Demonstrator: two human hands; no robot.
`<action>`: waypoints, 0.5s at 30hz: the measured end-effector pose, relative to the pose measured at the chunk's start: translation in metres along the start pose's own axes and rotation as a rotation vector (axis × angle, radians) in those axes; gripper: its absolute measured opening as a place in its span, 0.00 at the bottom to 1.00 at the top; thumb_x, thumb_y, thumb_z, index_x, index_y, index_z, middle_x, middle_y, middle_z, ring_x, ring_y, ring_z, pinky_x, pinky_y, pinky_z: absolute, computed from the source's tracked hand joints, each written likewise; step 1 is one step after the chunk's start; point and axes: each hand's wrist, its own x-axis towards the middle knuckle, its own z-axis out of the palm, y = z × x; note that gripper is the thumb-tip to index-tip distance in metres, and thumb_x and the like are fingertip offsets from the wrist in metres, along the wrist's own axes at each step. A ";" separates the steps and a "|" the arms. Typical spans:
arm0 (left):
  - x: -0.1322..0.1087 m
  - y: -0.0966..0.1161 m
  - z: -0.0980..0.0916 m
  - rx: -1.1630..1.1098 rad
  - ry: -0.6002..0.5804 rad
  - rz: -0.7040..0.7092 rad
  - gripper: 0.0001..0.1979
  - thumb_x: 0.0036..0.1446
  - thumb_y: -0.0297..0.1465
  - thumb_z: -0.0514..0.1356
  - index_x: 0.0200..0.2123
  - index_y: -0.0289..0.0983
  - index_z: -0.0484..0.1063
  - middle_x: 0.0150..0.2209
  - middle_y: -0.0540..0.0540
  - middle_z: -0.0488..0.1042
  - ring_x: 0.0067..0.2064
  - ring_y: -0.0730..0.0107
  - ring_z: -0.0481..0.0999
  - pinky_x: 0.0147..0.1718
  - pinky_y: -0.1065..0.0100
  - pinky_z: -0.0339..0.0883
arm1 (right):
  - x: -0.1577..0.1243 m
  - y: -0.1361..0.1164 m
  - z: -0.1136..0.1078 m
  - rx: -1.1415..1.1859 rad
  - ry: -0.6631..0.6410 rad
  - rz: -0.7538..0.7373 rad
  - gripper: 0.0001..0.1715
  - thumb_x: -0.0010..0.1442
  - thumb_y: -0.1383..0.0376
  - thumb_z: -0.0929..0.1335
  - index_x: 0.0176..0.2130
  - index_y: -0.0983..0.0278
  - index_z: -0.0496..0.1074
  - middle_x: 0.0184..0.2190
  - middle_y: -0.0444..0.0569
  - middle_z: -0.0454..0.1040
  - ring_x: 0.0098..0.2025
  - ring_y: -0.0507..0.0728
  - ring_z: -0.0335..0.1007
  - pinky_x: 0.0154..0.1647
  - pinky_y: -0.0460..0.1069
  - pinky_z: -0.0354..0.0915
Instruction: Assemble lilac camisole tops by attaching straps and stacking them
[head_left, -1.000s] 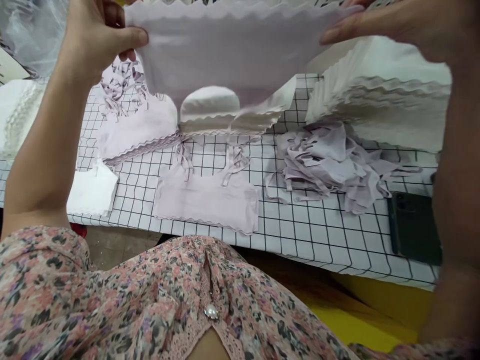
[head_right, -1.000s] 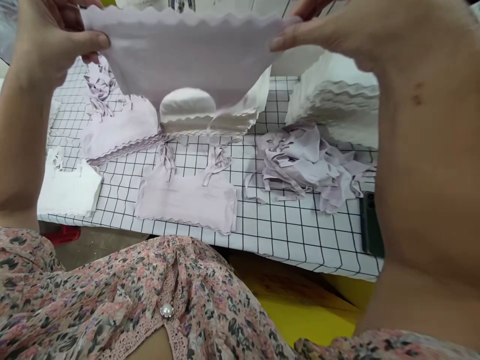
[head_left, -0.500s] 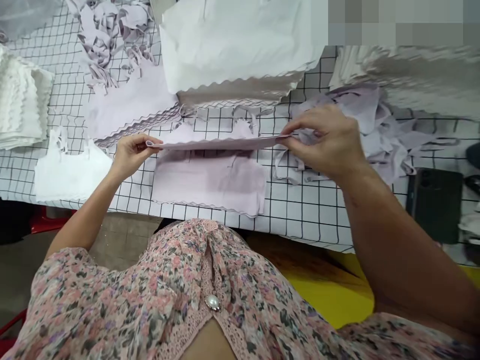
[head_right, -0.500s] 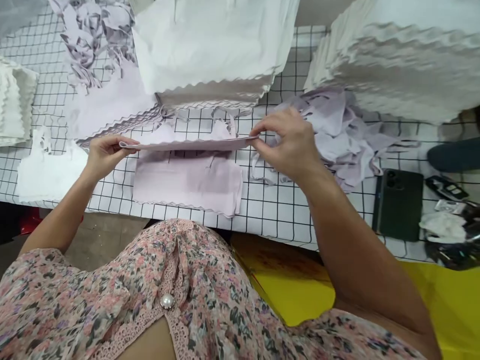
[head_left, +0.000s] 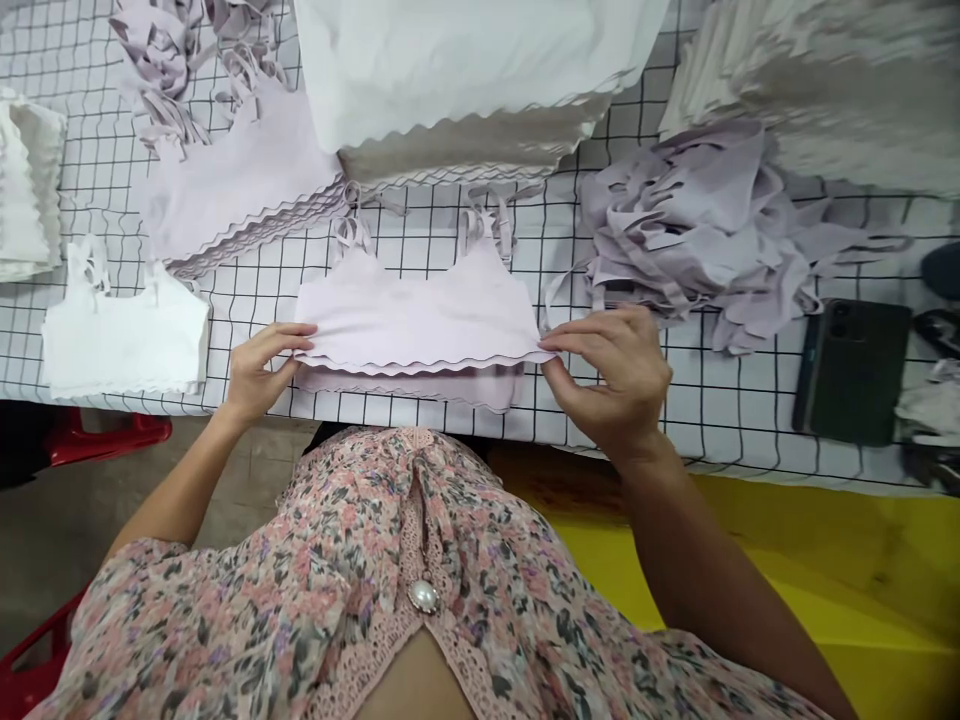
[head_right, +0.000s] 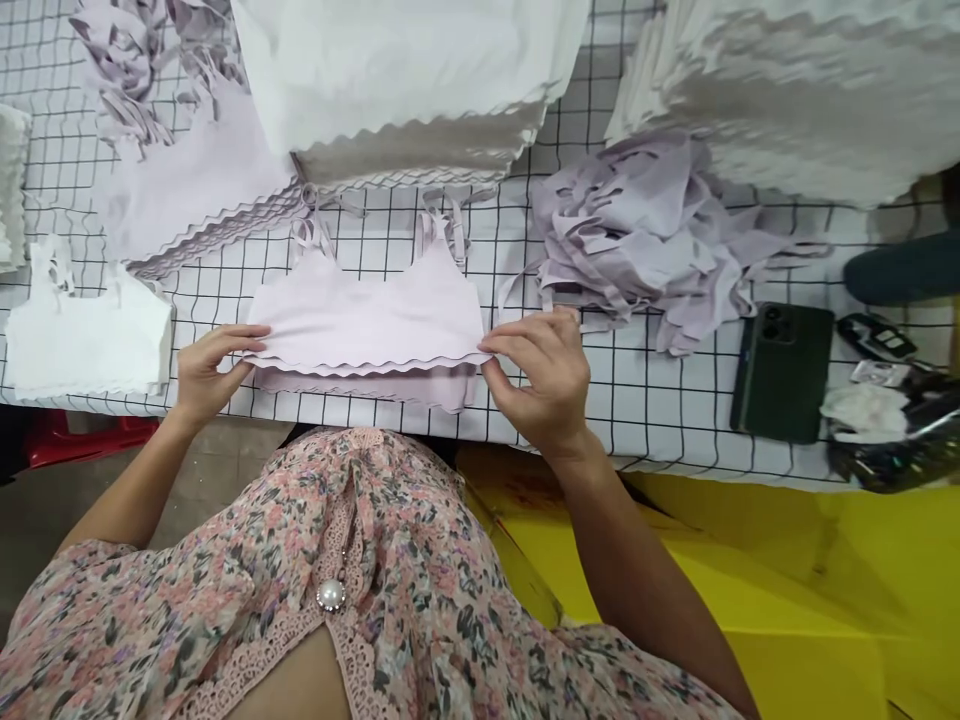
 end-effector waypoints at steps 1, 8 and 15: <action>-0.004 0.001 -0.002 -0.003 0.008 0.005 0.12 0.62 0.22 0.61 0.42 0.43 0.81 0.51 0.48 0.86 0.54 0.62 0.86 0.56 0.56 0.81 | -0.004 0.000 -0.003 -0.002 -0.004 -0.002 0.08 0.65 0.64 0.69 0.38 0.55 0.80 0.40 0.52 0.83 0.48 0.68 0.77 0.62 0.72 0.66; -0.018 -0.005 0.006 0.186 -0.090 0.033 0.20 0.66 0.20 0.56 0.51 0.45 0.81 0.59 0.45 0.83 0.58 0.56 0.82 0.58 0.48 0.77 | -0.031 -0.019 0.002 -0.067 -0.167 -0.190 0.23 0.71 0.52 0.68 0.59 0.60 0.77 0.60 0.58 0.80 0.62 0.72 0.76 0.70 0.74 0.59; -0.008 -0.002 0.073 0.284 -0.201 -0.005 0.36 0.70 0.39 0.64 0.76 0.44 0.58 0.79 0.37 0.56 0.81 0.41 0.50 0.78 0.34 0.46 | -0.030 -0.039 0.047 -0.208 -0.318 -0.201 0.46 0.77 0.49 0.57 0.82 0.65 0.38 0.78 0.68 0.52 0.79 0.76 0.53 0.74 0.82 0.43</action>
